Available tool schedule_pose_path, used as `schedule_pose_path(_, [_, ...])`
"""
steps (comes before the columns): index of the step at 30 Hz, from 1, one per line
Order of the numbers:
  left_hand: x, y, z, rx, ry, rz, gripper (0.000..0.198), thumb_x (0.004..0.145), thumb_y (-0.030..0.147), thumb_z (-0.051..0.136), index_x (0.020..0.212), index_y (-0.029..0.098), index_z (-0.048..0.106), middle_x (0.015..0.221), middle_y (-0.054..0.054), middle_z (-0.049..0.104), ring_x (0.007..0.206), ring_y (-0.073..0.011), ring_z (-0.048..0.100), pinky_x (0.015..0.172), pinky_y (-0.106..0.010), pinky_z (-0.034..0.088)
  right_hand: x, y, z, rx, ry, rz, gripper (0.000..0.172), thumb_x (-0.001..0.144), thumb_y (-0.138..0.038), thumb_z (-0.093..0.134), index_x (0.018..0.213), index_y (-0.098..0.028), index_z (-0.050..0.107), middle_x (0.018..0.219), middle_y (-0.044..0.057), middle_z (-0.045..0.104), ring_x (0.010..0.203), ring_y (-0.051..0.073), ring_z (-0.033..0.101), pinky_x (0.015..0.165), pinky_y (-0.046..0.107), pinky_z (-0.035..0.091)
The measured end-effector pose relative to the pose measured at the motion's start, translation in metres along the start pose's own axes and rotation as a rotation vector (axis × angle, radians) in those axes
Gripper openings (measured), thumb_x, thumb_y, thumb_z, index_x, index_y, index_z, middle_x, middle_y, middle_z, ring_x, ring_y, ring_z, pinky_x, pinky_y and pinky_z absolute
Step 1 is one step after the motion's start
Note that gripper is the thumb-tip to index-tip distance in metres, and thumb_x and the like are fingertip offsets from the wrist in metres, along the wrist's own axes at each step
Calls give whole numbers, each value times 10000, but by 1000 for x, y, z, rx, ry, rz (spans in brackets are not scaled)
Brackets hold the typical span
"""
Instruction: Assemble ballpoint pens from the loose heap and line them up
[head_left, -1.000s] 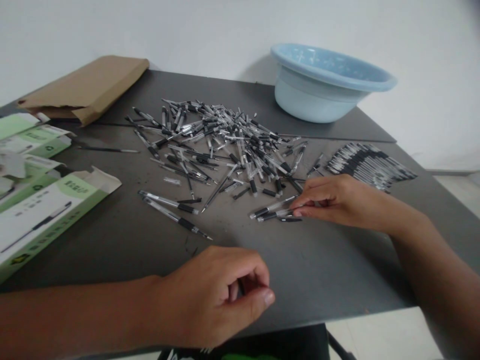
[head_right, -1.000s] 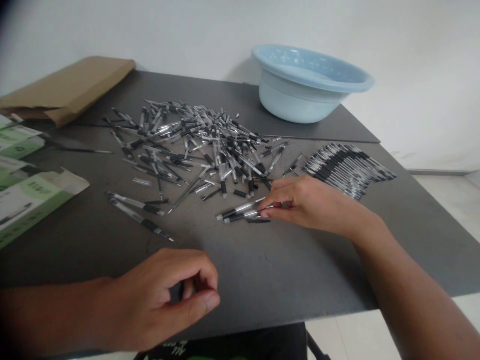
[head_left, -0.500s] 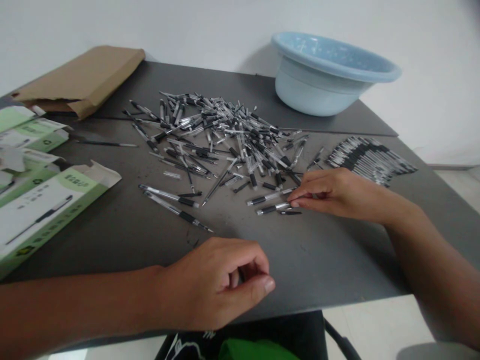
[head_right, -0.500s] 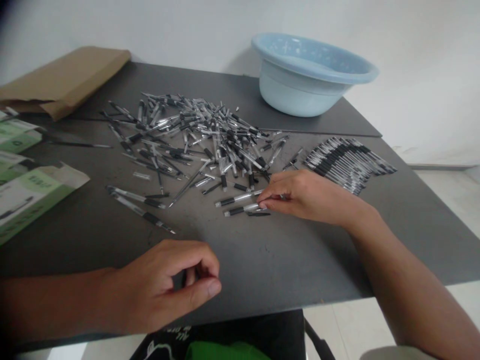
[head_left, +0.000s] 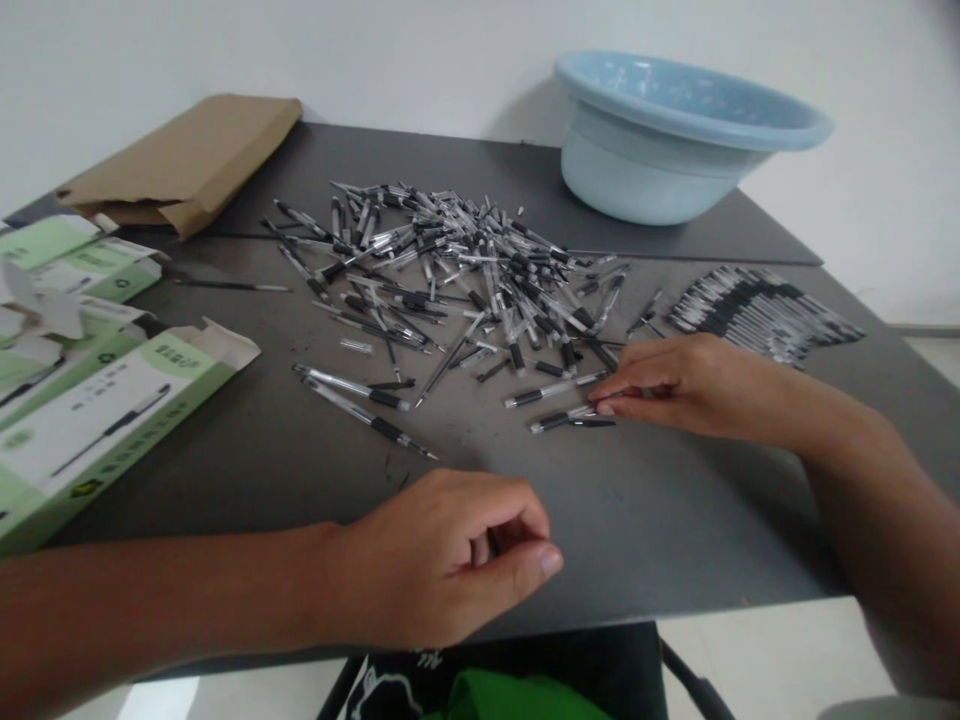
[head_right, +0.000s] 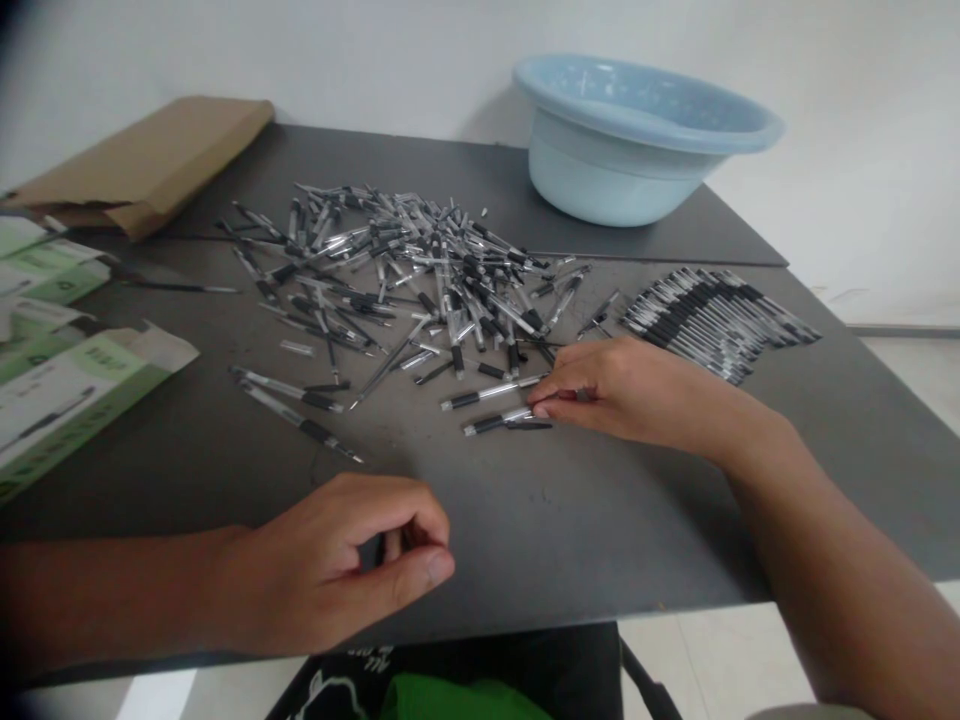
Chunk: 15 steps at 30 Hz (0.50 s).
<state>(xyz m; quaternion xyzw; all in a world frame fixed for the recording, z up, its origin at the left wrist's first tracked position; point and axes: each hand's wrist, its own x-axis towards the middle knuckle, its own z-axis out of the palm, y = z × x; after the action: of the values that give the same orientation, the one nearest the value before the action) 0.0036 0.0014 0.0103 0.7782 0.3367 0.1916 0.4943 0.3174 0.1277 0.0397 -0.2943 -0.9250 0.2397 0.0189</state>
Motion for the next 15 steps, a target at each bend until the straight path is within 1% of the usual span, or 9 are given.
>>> schedule_pose_path(3, [-1, -1, 1, -2, 6, 14, 229, 1055, 360, 609, 953, 173, 693, 763, -14, 725, 587, -101, 650, 558, -183, 469, -1, 0, 1, -11, -10, -5, 302, 1086, -460, 610, 1243, -308, 818, 1067, 34, 777, 926, 184, 749, 812, 307, 558])
schedule_pose_path(6, [-1, -1, 1, 15, 27, 44, 221, 1051, 360, 622, 954, 175, 695, 756, -9, 725, 588, -102, 651, 560, -187, 463, 0, -5, 1, -44, -15, 22, 287, 1099, -451, 596, 1230, -315, 812, 1061, 17, 764, 933, 158, 739, 823, 289, 547])
schedule_pose_path(8, [-1, -2, 0, 18, 37, 54, 218, 1046, 359, 632, 947, 175, 695, 750, -7, 722, 589, -102, 652, 566, -187, 467, 0, -10, -1, -42, -28, 39, 281, 1110, -430, 583, 1204, -297, 812, 1062, 17, 759, 936, 142, 734, 833, 278, 539])
schedule_pose_path(10, [-1, -2, 1, -1, 27, 36, 242, 1056, 375, 622, 940, 174, 693, 755, -15, 726, 589, -104, 651, 564, -187, 472, 0, -15, -4, -14, -26, 40, 277, 1115, -405, 582, 1187, -269, 812, 1056, 25, 756, 927, 131, 728, 824, 266, 534])
schedule_pose_path(12, [-1, -2, 3, -91, 12, -16, 257, 1077, 402, 600, 970, 183, 682, 769, -17, 734, 612, -112, 674, 568, -187, 487, -1, -22, -8, 40, 17, 10, 252, 1108, -372, 607, 1168, -238, 811, 1027, 35, 752, 897, 119, 719, 793, 250, 529])
schedule_pose_path(13, [0, -3, 4, -187, 26, -51, 243, 1086, 416, 592, 1017, 194, 667, 767, -5, 723, 623, -118, 692, 560, -183, 497, -1, -27, -9, 71, 51, -14, 225, 1099, -347, 628, 1160, -227, 809, 1002, 33, 749, 870, 110, 712, 772, 240, 524])
schedule_pose_path(15, [1, -4, 8, -448, 122, -120, 217, 1089, 437, 602, 1160, 231, 606, 760, 41, 671, 611, -120, 715, 511, -159, 505, -1, -37, -9, 139, 126, -79, 165, 1073, -291, 678, 1158, -225, 802, 977, 25, 746, 842, 94, 702, 750, 220, 519])
